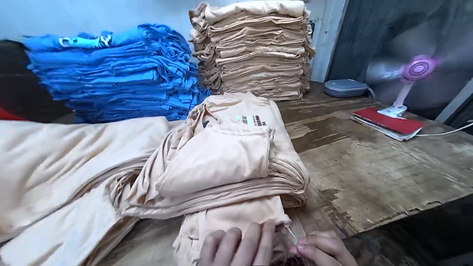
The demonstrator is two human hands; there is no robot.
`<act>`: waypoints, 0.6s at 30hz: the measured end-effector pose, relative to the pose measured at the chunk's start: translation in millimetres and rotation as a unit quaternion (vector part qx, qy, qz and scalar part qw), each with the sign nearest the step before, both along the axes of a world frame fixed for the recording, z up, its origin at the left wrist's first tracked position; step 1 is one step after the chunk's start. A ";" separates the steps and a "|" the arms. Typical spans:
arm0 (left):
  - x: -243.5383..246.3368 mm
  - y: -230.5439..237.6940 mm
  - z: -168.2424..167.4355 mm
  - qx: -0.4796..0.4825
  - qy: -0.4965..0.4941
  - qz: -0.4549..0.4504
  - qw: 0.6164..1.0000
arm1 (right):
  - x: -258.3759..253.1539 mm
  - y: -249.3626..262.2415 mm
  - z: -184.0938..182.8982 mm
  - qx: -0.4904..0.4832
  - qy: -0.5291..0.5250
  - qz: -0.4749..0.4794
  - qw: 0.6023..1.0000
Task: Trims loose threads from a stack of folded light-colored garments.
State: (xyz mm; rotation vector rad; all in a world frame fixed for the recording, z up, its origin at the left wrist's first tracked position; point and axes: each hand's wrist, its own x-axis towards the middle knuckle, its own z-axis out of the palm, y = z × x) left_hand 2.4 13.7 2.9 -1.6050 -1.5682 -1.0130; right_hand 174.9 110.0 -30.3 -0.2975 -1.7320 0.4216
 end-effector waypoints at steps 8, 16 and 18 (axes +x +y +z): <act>4.5 14.3 -2.8 -0.038 0.021 -0.013 0.999 | 1.2 -9.9 3.6 -0.042 -0.046 0.041 0.997; -14.0 -7.3 1.2 -0.072 -0.172 -0.011 0.982 | 19.5 -29.9 52.3 -0.162 -0.341 -0.163 0.912; -13.0 -11.2 -1.6 -0.092 -0.159 0.005 0.983 | 0.4 -17.5 43.0 -0.092 -0.250 -0.186 0.946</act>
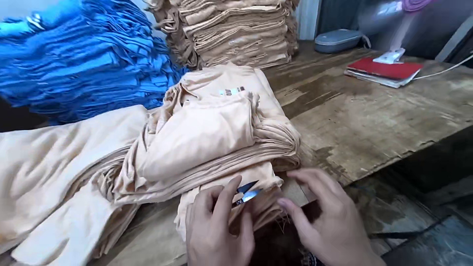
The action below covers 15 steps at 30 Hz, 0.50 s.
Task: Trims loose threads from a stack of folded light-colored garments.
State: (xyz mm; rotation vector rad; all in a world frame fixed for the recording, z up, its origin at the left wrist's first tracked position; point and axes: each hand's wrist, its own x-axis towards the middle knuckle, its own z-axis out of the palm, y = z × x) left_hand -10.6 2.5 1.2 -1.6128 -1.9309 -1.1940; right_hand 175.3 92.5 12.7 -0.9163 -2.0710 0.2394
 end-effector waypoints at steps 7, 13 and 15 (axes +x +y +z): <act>-65.7 -23.8 47.7 -0.006 -0.161 0.014 0.987 | -39.1 37.0 22.6 -0.064 0.109 0.062 0.990; -94.2 53.4 85.3 0.055 -0.162 -0.027 0.985 | -97.6 102.2 69.0 -0.376 0.367 0.406 0.748; -101.9 98.0 76.9 -0.044 -0.063 0.026 0.997 | -99.6 117.3 76.6 -0.362 0.400 0.398 0.742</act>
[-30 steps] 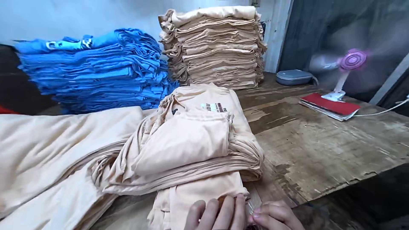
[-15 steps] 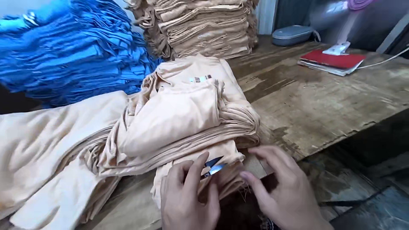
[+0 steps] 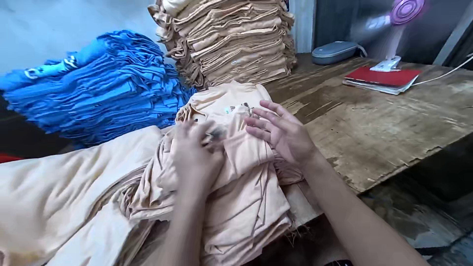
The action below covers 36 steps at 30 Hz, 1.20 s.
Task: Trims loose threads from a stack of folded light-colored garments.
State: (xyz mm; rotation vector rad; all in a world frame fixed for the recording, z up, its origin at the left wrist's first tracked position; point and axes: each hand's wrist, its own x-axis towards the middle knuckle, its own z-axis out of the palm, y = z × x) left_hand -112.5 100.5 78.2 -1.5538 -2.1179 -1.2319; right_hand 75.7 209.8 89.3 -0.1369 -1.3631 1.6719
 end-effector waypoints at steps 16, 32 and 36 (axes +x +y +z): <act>-15.9 2.3 2.3 -0.021 -0.053 -0.038 0.998 | 67.4 -45.3 -81.4 0.110 -0.224 -0.400 0.882; 94.0 0.2 -21.2 0.069 0.352 -0.209 0.910 | 78.7 -60.8 -97.3 0.106 -0.061 -0.370 0.921; 82.7 4.9 -17.1 0.075 0.321 -0.241 0.913 | 83.9 -60.9 -99.3 0.106 -0.035 -0.357 0.928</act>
